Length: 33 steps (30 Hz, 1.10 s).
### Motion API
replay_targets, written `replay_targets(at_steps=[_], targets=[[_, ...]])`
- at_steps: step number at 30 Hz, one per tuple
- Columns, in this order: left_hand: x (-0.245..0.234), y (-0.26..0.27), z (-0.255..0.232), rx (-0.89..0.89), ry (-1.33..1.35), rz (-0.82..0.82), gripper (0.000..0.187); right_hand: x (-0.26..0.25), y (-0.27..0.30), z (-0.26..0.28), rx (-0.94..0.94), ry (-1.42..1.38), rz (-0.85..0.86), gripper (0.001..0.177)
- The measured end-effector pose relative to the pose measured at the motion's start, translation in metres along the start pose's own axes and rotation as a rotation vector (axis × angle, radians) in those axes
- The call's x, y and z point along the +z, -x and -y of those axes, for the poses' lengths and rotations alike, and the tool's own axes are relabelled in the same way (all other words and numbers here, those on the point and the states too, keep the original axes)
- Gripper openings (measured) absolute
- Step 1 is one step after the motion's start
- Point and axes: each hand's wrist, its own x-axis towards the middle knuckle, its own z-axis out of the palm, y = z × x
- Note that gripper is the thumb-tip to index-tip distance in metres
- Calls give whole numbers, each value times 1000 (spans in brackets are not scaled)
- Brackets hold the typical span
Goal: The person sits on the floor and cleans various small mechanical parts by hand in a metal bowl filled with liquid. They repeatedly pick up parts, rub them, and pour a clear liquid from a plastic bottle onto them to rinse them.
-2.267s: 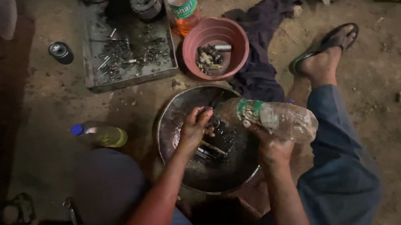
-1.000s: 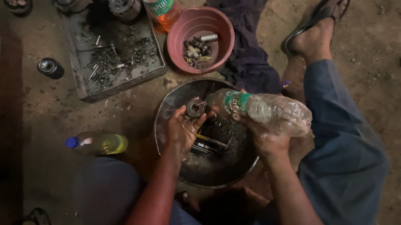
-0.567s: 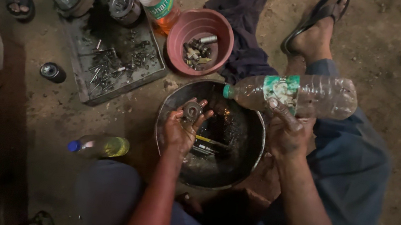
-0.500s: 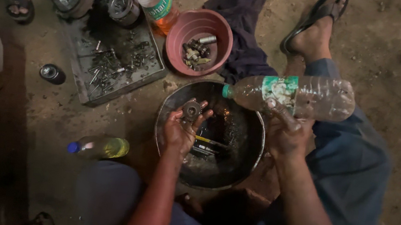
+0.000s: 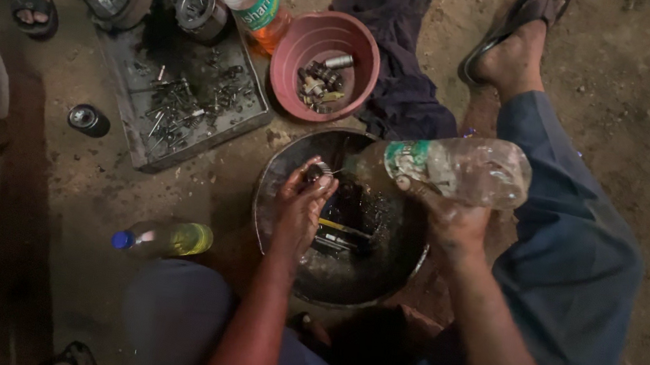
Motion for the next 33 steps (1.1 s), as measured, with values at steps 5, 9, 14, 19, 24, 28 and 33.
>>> replay_targets(at_steps=[5,9,14,19,24,28,33], targets=[[12,8,-2,83,-377,-42,53,-2,-2,7,-110,0,38,61],[19,12,-4,105,-525,-62,57,-4,1,6,-152,212,91,56],[19,12,-8,46,-402,-85,58,-22,1,-21,-372,630,151,48],[11,8,-7,-69,189,44,56,-30,-5,-53,-224,346,117,49],[1,1,0,-54,206,61,64,-24,2,-46,-497,903,95,47],[2,-3,4,-59,42,22,64,-25,4,-49,-236,395,65,51],[0,-1,11,-10,9,48,62,-32,0,-52,-939,1286,-23,30]])
